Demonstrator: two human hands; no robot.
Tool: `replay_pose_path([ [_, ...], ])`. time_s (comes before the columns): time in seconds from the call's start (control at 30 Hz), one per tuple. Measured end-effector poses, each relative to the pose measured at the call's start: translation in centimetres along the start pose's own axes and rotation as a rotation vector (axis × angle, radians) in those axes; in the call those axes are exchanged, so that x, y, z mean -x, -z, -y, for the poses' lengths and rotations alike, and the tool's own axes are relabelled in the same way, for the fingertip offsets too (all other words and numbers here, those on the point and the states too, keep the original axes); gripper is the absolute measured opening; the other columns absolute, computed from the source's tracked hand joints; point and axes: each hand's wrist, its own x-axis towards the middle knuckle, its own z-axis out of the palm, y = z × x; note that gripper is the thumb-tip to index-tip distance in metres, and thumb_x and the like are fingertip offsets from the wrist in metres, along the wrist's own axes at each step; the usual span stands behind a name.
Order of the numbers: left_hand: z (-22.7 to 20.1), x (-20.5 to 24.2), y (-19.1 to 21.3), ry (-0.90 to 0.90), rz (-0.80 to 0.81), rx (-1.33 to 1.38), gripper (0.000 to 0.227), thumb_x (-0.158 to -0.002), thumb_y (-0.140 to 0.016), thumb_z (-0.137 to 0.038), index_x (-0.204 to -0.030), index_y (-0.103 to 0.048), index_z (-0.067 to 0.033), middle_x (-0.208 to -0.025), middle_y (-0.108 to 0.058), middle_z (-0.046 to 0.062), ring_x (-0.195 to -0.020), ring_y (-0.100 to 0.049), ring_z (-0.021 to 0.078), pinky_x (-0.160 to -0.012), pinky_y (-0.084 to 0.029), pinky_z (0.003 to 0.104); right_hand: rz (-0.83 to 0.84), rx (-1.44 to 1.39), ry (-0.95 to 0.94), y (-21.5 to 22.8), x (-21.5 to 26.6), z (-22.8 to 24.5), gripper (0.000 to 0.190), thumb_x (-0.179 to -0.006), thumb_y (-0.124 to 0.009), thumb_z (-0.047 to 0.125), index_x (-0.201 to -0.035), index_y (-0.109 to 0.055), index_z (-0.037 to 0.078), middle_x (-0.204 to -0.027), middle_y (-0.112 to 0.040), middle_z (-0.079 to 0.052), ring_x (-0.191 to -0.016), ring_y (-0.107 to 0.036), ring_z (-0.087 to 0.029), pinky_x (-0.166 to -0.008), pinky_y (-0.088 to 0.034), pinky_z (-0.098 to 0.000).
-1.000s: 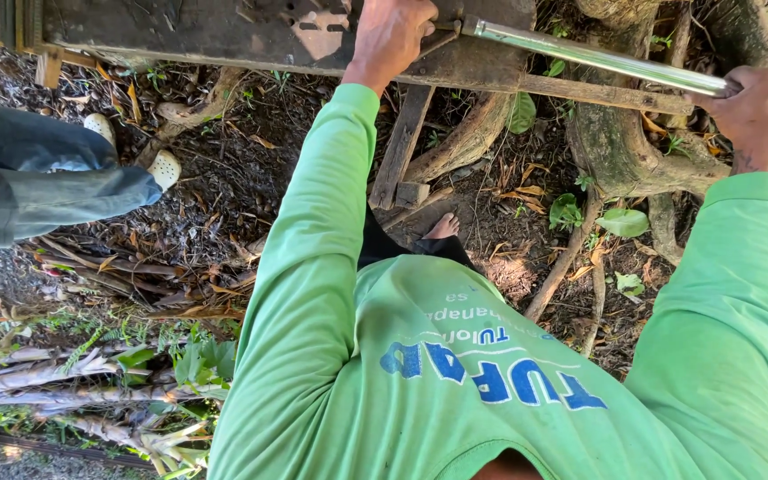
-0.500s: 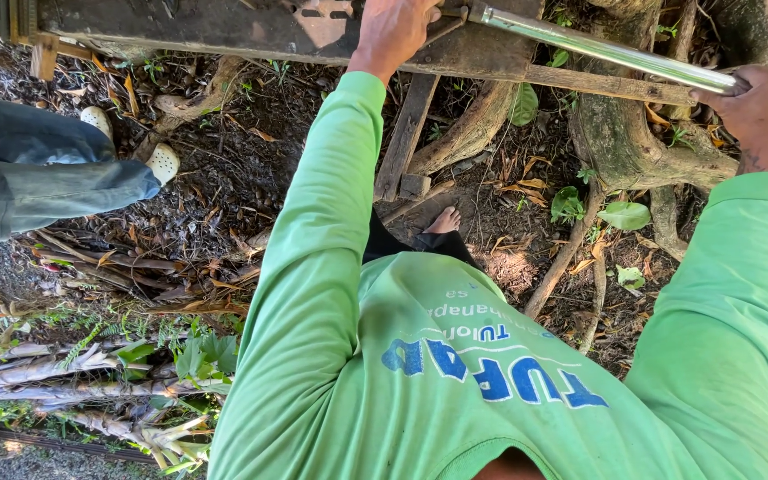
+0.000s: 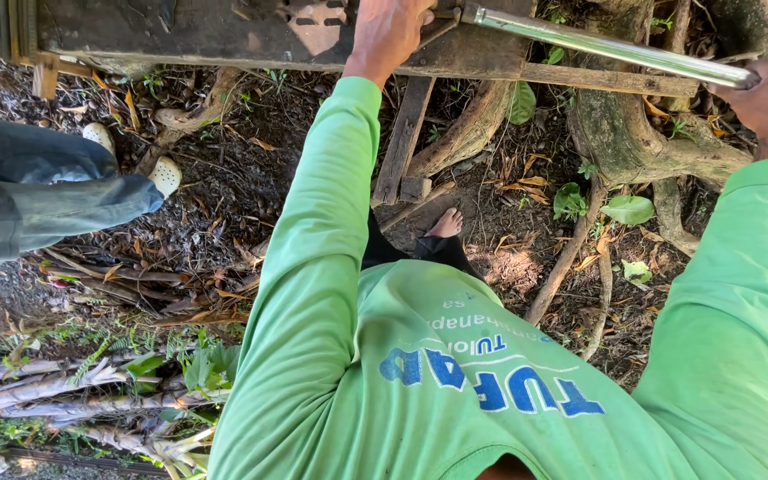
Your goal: Bending metal rebar using a hollow metal pipe as a lever against pins on a wooden jig.
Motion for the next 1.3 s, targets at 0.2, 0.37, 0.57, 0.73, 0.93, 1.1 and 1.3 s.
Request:
replay_pose_path([
  [0.2, -0.7, -0.9, 1.6, 0.03, -0.002, 0.075, 0.009, -0.089, -0.081, -0.02, -0.091, -0.081, -0.0115, -0.075, -0.071, 0.008, -0.071, -0.061, 0.0239, -0.069, -0.045, 0.043, -0.07, 0.086, 0.039, -1.5, -0.1, -0.9, 0.039, -0.106, -0.076, 0.036, -0.088, -0.074, 0.001, -0.069, -0.068, -0.006, -0.047, -0.051, -0.006, -0.04, -0.042, -0.0246],
  [0.37, -1.4, -1.2, 3.2, 0.009, -0.016, 0.111, 0.007, -0.086, -0.083, -0.018, -0.086, -0.082, -0.0112, -0.082, -0.073, 0.0, -0.086, -0.062, 0.0223, -0.088, -0.044, 0.046, -0.071, 0.239, 0.144, 1.8, 1.0, 1.8, 0.036, -0.107, -0.072, 0.042, -0.096, -0.078, 0.008, -0.066, -0.068, -0.001, -0.043, -0.048, -0.006, -0.041, -0.041, -0.0253],
  [0.57, -1.5, -1.5, 3.6, -0.018, -0.031, 0.092, 0.008, -0.082, -0.086, -0.017, -0.087, -0.082, -0.0122, -0.086, -0.073, 0.0, -0.096, -0.062, 0.0209, -0.096, -0.041, 0.046, -0.042, 0.26, 0.113, 0.7, -0.1, 1.5, 0.042, -0.108, -0.075, 0.045, -0.09, -0.077, 0.007, -0.064, -0.069, -0.003, -0.042, -0.048, -0.007, -0.039, -0.041, -0.0251],
  [0.73, -1.5, -1.5, 3.7, -0.01, -0.021, 0.111, 0.008, -0.083, -0.086, -0.017, -0.088, -0.082, -0.012, -0.087, -0.073, -0.001, -0.097, -0.062, 0.0204, -0.097, -0.041, 0.045, 0.013, -0.111, -0.009, -3.7, -2.1, -2.3, 0.039, -0.11, -0.078, 0.036, -0.093, -0.072, 0.001, -0.07, -0.067, -0.009, -0.045, -0.05, -0.009, -0.036, -0.042, -0.0276],
  [0.93, -1.7, -1.6, 4.0, -0.015, -0.012, 0.103, 0.009, -0.083, -0.087, -0.017, -0.088, -0.081, -0.0122, -0.088, -0.073, -0.001, -0.098, -0.062, 0.0197, -0.096, -0.041, 0.043, -0.047, -0.114, 0.034, -4.9, -2.9, -3.2, 0.034, -0.106, -0.08, 0.031, -0.102, -0.074, -0.002, -0.075, -0.07, -0.012, -0.049, -0.052, -0.01, -0.036, -0.043, -0.026],
  [1.1, -1.9, -1.7, 4.5, -0.02, -0.009, 0.082, 0.009, -0.082, -0.087, -0.018, -0.087, -0.081, -0.0125, -0.088, -0.073, -0.002, -0.098, -0.062, 0.0193, -0.095, -0.041, 0.042, -0.06, -0.181, 0.072, -4.6, -2.8, -2.8, 0.033, -0.107, -0.083, 0.03, -0.117, -0.076, 0.0, -0.079, -0.072, -0.012, -0.053, -0.055, -0.01, -0.041, -0.044, -0.0252],
  [1.3, -1.5, -1.5, 3.7, -0.015, 0.003, 0.086, 0.008, -0.083, -0.085, -0.019, -0.088, -0.081, -0.0135, -0.089, -0.073, -0.003, -0.099, -0.061, 0.0177, -0.096, -0.041, 0.042, -0.05, -0.131, 0.085, -3.5, -0.7, -1.9, 0.033, -0.107, -0.076, 0.028, -0.099, -0.073, -0.004, -0.078, -0.071, -0.012, -0.052, -0.057, -0.008, -0.042, -0.048, -0.0238],
])
